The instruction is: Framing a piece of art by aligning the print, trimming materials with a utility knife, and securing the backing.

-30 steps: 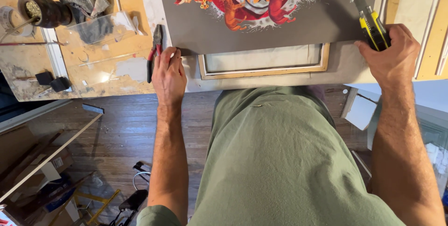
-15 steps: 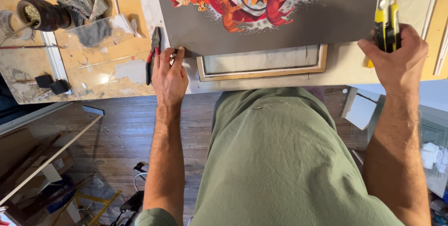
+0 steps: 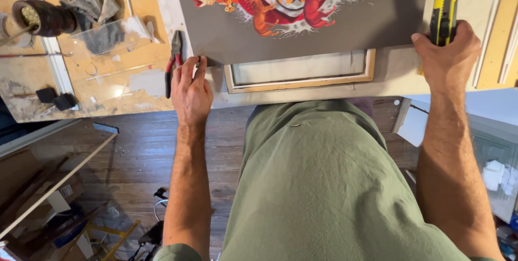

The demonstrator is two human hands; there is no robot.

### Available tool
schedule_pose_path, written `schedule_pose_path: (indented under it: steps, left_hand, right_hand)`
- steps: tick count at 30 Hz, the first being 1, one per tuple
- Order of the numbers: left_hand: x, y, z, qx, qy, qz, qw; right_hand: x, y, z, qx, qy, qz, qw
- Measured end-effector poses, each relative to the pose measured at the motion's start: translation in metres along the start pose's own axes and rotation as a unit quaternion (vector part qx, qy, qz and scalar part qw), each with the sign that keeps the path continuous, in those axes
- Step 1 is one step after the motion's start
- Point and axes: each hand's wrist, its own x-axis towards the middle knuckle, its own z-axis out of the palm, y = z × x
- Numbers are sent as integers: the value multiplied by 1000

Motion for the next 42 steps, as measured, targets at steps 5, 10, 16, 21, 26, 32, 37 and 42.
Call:
schedule_pose_path:
  steps: [5, 10, 16, 21, 26, 32, 37, 42]
  left_hand:
    - [-6, -8, 2, 15, -9, 16, 1000]
    - [-2, -8, 0, 20, -6, 34, 999]
    - [-6, -8, -3, -5, -18, 39, 999]
    - [-7, -5, -8, -17, -41, 26, 999]
    - [-8, -6, -7, 91, -85, 30, 992]
    - [4, -1, -15, 143, -128, 41, 981]
    - [45, 55, -10, 102, -40, 60, 992]
    - [79, 176, 92, -147, -10, 171, 974]
  right_hand:
    - [-2, -9, -5, 46, -14, 27, 998]
    - [-3, -22, -11, 71, -15, 34, 997]
    - [-1, -21, -12, 60, -28, 49, 997]
    - [2, -15, -10, 48, -32, 33, 998]
    - [3, -11, -8, 57, -45, 39, 997]
    - [7, -9, -9, 59, -47, 47, 996]
    - [8, -12, -14, 74, -47, 64, 994]
    - [7, -9, -12, 98, -44, 72, 992]
